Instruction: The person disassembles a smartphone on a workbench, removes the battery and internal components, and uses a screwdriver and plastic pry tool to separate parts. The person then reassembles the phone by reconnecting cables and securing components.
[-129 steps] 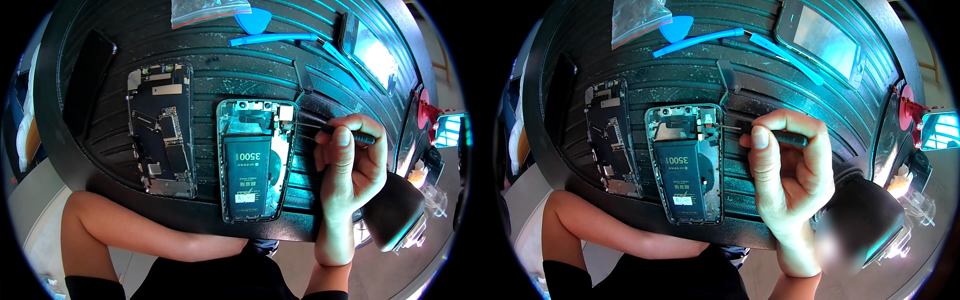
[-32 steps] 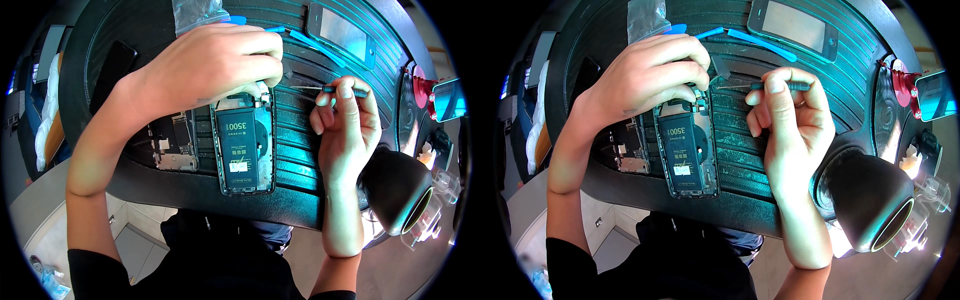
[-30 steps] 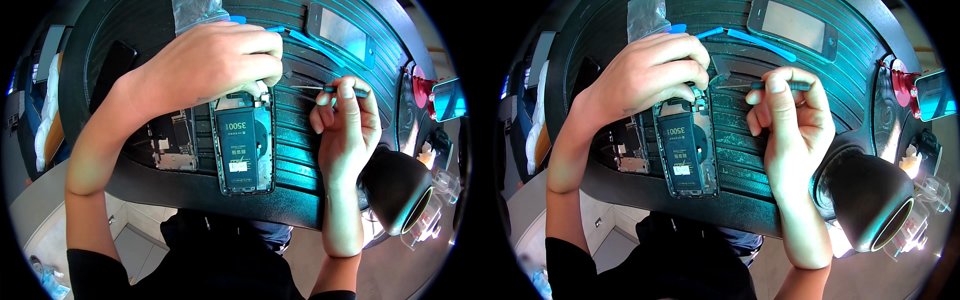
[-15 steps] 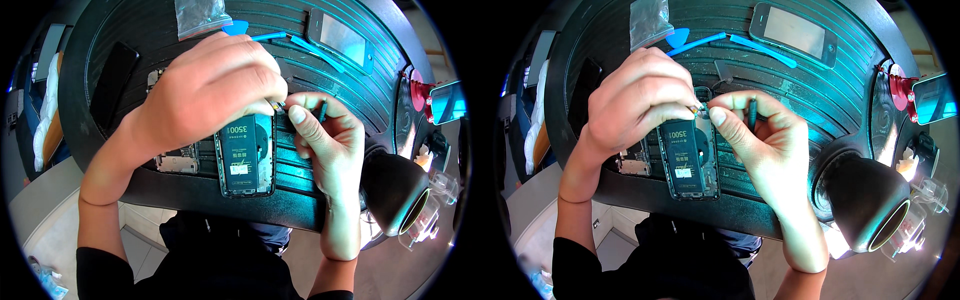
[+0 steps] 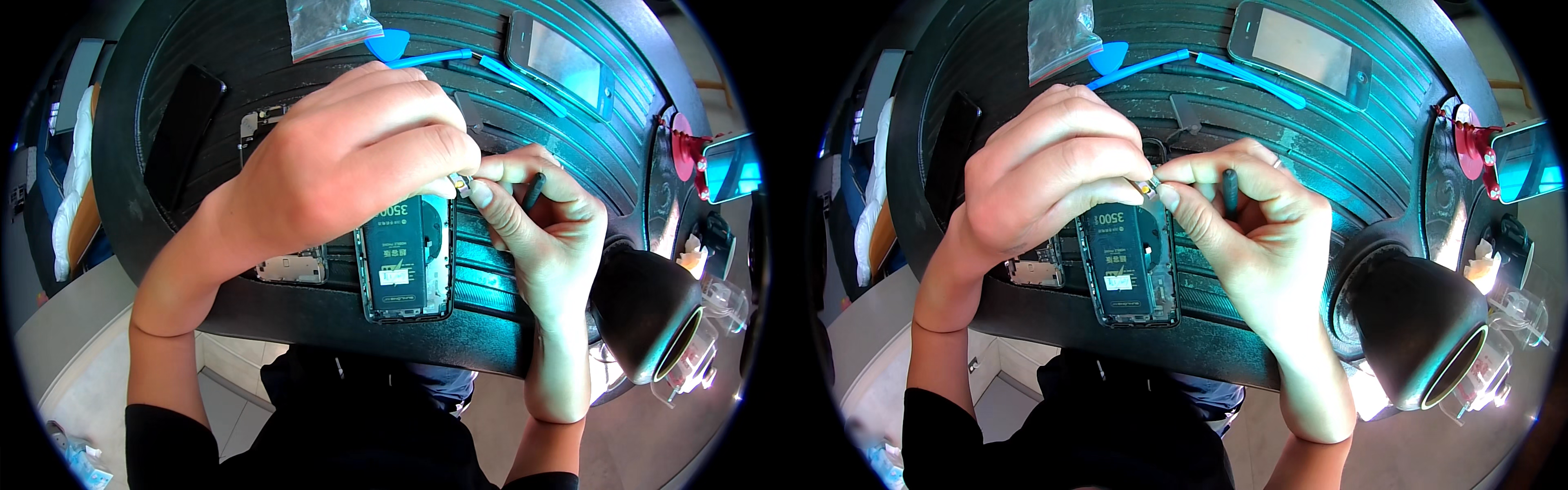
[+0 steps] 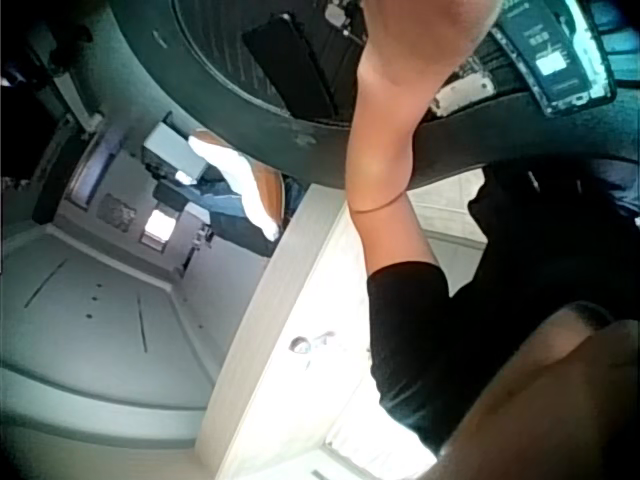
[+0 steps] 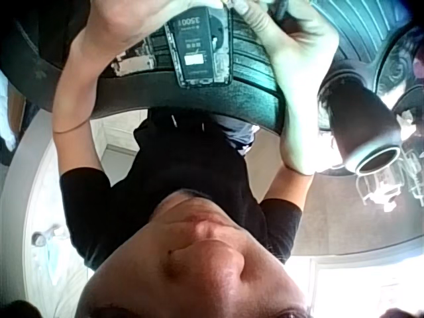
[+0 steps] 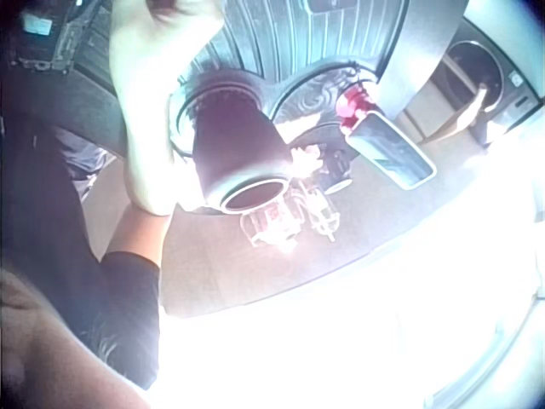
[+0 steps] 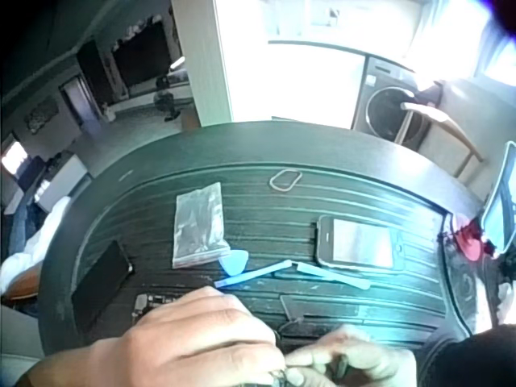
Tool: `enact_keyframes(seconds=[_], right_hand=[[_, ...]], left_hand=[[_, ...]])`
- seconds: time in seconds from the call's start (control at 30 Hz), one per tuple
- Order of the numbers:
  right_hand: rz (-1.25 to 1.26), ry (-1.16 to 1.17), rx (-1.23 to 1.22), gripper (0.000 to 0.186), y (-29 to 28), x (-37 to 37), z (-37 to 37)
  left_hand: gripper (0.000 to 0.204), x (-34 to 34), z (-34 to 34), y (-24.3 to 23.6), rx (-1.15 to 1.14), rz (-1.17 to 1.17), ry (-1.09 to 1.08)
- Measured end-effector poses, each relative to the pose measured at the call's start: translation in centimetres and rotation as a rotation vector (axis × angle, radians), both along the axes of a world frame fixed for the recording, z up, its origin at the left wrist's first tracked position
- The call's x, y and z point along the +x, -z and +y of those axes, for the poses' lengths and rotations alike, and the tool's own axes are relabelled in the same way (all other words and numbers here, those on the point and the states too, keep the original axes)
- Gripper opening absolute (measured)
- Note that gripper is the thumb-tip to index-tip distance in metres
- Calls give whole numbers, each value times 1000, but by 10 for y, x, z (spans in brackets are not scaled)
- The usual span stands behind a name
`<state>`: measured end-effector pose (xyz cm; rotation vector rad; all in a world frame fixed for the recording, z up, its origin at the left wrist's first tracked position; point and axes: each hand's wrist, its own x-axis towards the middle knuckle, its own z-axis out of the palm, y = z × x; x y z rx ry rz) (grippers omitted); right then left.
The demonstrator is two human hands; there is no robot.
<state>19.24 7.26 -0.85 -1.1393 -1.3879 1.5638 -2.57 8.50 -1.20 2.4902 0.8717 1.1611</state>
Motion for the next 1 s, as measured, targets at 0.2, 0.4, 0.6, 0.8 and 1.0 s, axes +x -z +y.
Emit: enact_keyframes(seconds=[0.2, 0.4, 0.6, 0.8, 1.0], right_hand=[[-124, -19, 251, 17, 3, 1, 3], [-285, -31, 377, 18, -3, 1, 0], [-339, -31, 635, 18, 0, 0, 1], [-240, -17, 374, 14, 0, 1, 0], [132, 193, 175, 48, -4, 14, 13]], left_hand=[[25, 0, 0, -1, -2, 7, 6], [25, 0, -1, 3, -11, 14, 6], [25, 1, -4, -3, -138, -29, -4], [24, -1, -1, -1, -138, -59, 3], [27, -5, -1, -3, -211, -76, 30]])
